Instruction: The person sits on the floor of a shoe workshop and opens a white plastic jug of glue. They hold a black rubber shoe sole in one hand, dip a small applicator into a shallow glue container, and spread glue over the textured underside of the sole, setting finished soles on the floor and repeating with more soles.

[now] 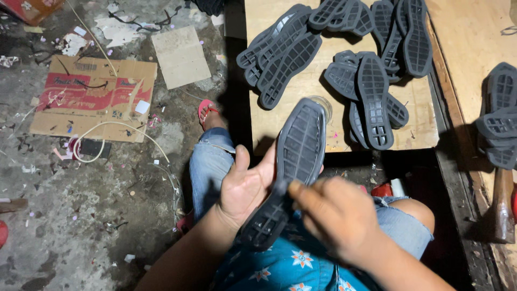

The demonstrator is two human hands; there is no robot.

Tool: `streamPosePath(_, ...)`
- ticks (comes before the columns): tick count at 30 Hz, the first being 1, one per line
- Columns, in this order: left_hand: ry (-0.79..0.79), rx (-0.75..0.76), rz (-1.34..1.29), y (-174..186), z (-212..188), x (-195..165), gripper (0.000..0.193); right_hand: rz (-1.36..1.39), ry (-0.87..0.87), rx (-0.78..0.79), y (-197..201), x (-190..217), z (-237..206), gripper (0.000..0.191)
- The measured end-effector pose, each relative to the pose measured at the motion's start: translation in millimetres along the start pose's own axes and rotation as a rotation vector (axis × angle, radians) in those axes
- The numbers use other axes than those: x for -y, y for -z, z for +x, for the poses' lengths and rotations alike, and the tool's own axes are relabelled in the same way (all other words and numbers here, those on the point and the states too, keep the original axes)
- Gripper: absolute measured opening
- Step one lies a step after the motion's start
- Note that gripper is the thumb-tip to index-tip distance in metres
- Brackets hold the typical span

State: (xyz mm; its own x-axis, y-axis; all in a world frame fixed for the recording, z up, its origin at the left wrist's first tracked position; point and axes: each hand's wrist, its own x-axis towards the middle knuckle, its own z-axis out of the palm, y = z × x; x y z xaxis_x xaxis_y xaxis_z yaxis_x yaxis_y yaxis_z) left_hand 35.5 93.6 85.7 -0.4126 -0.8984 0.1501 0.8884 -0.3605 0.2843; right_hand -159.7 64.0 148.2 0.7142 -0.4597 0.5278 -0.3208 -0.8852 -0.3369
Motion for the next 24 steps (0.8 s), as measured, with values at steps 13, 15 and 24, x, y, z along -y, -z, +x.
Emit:
streamPosePath(13, 0.202, 0.100, 0.027, 17, -21, 8, 0.105, -0.086, -0.009, -0.110, 8, -10, 12, 0.036)
streamPosePath(15, 0.210, 0.127, 0.034, 19, -21, 8, 0.105, -0.140, -0.125, -0.143, 8, -11, 12, 0.032)
streamPosePath(24, 0.233, 0.097, 0.055, 10, -22, 1, 0.109, -0.129, -0.275, -0.209, 4, -20, 10, 0.028)
